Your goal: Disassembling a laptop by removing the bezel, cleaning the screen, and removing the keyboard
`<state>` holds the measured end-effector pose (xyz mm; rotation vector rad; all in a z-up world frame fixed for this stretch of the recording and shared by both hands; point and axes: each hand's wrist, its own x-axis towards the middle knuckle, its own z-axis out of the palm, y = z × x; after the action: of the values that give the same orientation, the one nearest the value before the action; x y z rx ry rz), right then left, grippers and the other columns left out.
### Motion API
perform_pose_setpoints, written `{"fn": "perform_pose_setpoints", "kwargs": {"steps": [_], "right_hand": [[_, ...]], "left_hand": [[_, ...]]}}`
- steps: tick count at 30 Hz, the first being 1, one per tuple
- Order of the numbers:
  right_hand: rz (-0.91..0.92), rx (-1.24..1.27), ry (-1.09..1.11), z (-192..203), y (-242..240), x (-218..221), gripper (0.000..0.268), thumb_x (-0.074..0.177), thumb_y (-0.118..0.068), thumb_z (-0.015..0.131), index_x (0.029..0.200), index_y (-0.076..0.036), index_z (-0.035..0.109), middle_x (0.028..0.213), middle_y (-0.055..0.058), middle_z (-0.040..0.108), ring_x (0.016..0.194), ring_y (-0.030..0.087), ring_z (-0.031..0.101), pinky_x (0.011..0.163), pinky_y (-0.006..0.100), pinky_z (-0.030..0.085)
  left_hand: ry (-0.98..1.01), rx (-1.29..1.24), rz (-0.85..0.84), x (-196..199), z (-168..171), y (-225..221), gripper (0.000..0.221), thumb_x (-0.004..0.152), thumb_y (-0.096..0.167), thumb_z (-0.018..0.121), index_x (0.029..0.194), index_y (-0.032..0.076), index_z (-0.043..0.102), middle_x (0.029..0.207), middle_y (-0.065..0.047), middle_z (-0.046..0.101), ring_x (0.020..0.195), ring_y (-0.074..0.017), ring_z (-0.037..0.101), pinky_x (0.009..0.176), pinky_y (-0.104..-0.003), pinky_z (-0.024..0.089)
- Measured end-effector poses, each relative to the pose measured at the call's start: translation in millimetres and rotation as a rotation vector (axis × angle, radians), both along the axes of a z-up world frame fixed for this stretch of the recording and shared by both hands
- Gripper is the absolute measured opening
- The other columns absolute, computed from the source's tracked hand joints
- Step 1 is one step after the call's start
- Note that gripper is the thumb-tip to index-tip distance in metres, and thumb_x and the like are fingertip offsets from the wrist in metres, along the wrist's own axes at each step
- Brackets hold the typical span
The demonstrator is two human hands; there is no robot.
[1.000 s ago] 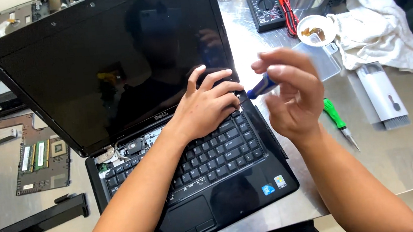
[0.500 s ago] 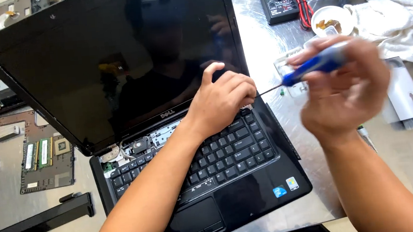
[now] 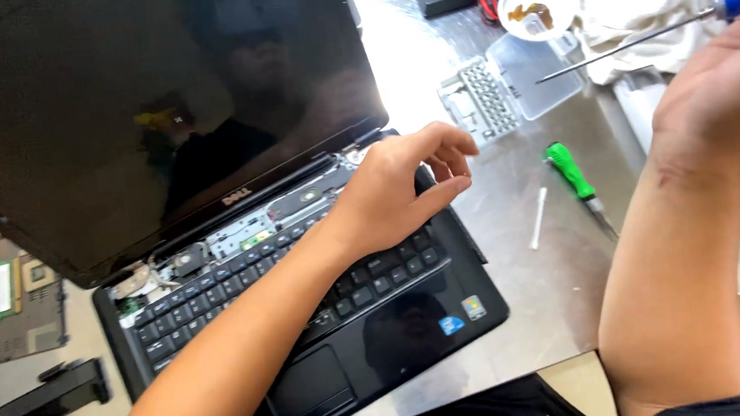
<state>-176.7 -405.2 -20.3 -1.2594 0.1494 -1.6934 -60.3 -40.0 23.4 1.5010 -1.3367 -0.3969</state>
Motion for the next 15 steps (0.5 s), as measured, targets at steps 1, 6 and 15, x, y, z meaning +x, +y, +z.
{"fn": "perform_pose_setpoints", "kwargs": {"steps": [1, 6, 15], "right_hand": [[-0.004, -0.006, 0.001, 1.8, -3.0, -0.5, 0.019, 0.095, -0.004, 0.057, 0.098, 0.004, 0.074, 0.097, 0.023, 0.068, 0.091, 0.035, 0.058, 0.087, 0.045, 0.047], [0.011, 0.602, -0.239, 11.7, -3.3, 6.7, 0.019, 0.085, -0.002, 0.071, 0.101, 0.008, 0.075, 0.101, 0.019, 0.072, 0.078, 0.026, 0.068, 0.064, 0.038, 0.046], [-0.122, 0.496, -0.137, 55.7, 50.8, 8.5, 0.024, 0.083, -0.019, 0.074, 0.088, 0.001, 0.062, 0.095, 0.015, 0.068, 0.060, 0.020, 0.055, 0.046, 0.034, 0.037]], "left_hand": [[0.001, -0.006, -0.004, 1.0, -0.1, -9.5, 0.022, 0.097, 0.007, 0.068, 0.115, 0.013, 0.058, 0.092, 0.001, 0.071, 0.084, -0.0144, 0.071, 0.080, -0.031, 0.056], [-0.078, 0.034, 0.061, 18.5, -9.1, -62.0, 0.028, 0.088, 0.007, 0.076, 0.106, 0.017, 0.056, 0.084, 0.004, 0.068, 0.074, -0.0136, 0.061, 0.072, -0.032, 0.049], [-0.602, -0.030, 0.212, 38.5, -33.8, -139.3, 0.043, 0.077, 0.009, 0.078, 0.109, 0.024, 0.052, 0.084, 0.016, 0.071, 0.075, -0.0138, 0.069, 0.079, -0.039, 0.039]]}}
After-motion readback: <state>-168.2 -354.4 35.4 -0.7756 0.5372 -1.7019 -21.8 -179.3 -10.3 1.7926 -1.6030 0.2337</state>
